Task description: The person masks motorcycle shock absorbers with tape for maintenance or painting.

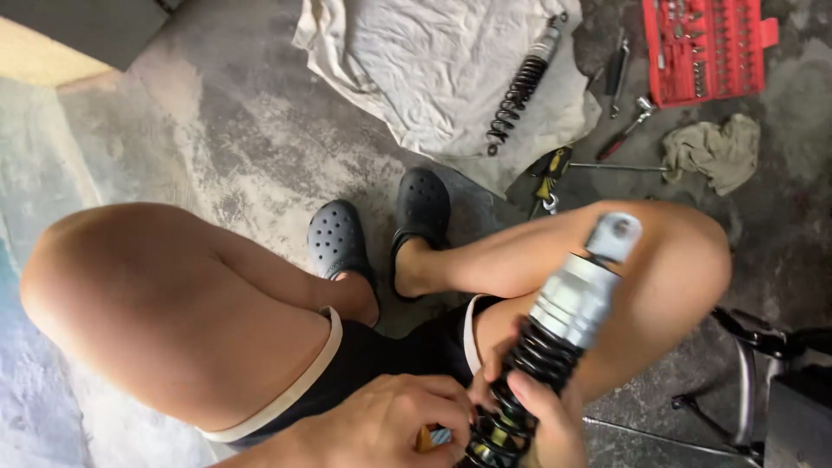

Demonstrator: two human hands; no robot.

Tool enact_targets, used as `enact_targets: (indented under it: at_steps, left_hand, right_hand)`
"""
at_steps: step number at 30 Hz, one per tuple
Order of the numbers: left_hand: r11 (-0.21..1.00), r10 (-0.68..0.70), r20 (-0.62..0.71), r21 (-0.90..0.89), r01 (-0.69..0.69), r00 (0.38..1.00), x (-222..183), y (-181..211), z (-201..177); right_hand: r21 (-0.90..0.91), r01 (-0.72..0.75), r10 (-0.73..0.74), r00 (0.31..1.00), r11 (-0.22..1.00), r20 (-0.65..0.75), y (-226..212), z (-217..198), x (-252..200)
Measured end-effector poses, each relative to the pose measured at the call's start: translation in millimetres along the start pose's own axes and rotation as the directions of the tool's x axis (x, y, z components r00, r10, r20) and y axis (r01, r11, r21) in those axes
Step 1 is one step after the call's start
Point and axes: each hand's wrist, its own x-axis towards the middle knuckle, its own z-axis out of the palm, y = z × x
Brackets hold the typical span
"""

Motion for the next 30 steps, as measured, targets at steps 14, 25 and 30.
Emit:
enact_targets:
  at_steps: [14,25,30]
  left_hand:
    - [0.980,-0.188,0.537,0.161,0.118,0.822,9.3,-74.7,42.5]
    - [0.956,-0.285,0.566,0.225,0.187,0.773,34.3,-45.0,29.7]
    - [0.853,-0.493,0.560,0.460,0.246,0.665,35.4,-26.0,14.1]
  right_hand:
    - [-0.386,-0.373,0.166,0.865,0.844,-0.473,84.6,-161.4,-67.9]
    - [-0.819,0.347,-0.371,0.763,-0.457,0.530,44.1,-65.9,-68.1]
    - [-0.703,0.589,-0.071,0.744,-0.399,0.664,57.4,-57.6,-40.0]
